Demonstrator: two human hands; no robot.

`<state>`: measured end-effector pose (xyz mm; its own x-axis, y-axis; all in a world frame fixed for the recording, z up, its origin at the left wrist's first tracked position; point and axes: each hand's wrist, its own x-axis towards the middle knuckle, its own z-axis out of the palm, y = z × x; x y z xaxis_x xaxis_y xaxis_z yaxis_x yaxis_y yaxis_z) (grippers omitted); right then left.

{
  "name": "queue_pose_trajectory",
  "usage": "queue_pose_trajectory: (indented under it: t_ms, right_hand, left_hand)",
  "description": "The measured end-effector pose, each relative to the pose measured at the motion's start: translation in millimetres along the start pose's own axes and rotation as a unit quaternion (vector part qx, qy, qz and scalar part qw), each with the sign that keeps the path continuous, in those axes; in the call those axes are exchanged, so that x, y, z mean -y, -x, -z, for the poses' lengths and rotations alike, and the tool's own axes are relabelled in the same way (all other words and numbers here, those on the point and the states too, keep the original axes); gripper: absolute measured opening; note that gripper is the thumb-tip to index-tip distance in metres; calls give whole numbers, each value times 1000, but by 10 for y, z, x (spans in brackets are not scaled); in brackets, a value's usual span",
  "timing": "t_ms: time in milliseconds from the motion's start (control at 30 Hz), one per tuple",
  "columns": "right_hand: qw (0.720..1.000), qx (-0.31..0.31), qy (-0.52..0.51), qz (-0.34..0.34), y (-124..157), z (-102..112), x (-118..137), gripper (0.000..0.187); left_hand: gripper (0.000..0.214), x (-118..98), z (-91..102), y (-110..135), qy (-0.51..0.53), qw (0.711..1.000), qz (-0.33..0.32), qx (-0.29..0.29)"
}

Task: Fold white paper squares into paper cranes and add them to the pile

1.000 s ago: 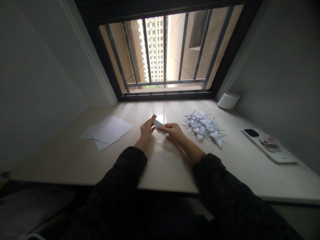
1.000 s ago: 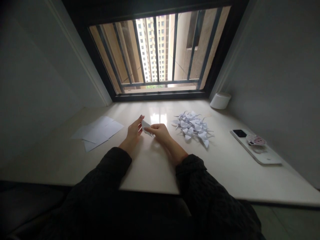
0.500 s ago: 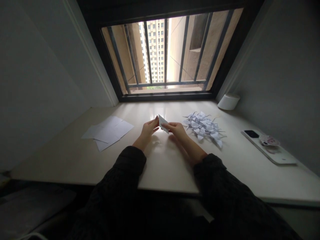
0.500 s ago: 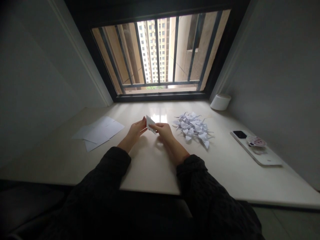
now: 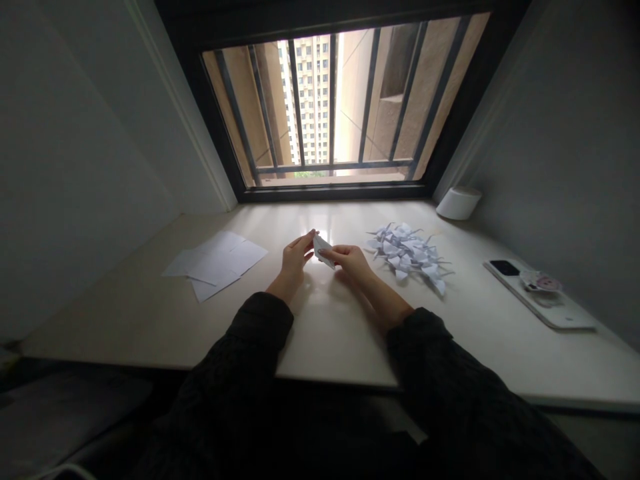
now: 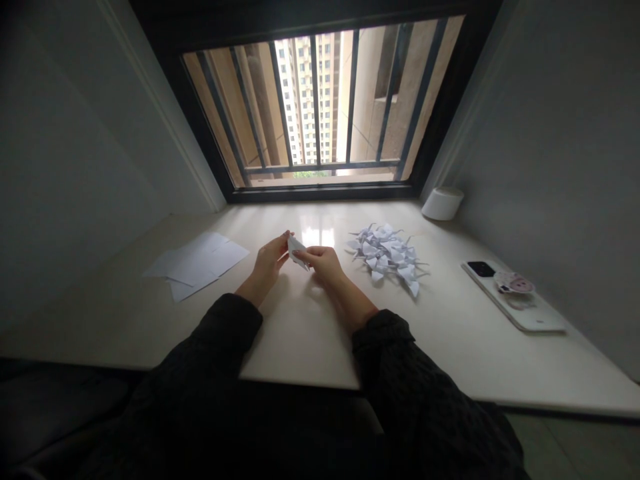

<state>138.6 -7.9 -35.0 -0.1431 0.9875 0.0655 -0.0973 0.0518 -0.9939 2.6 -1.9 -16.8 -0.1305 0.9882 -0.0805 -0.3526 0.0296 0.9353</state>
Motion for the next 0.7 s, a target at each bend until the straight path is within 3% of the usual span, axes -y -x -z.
queue_pose_trajectory:
  t_ms: [200, 433, 567, 700]
  right_hand:
    - [1000, 10, 7, 10, 8, -23, -15, 38]
    - [1000, -16, -6, -3, -36, 22, -46, 40]
    - [1000, -17, -8, 3, -38, 24, -43, 40]
    - [1000, -11, 5, 12, -24, 7, -33, 41]
  left_hand:
    - [22, 51, -38, 1, 34, 998, -14, -59]
    - [38, 110, -49, 36, -66, 995, -80, -1]
    - [36, 108, -48, 40, -76, 993, -90, -22]
    - [35, 96, -44, 35, -35, 997, -59, -28]
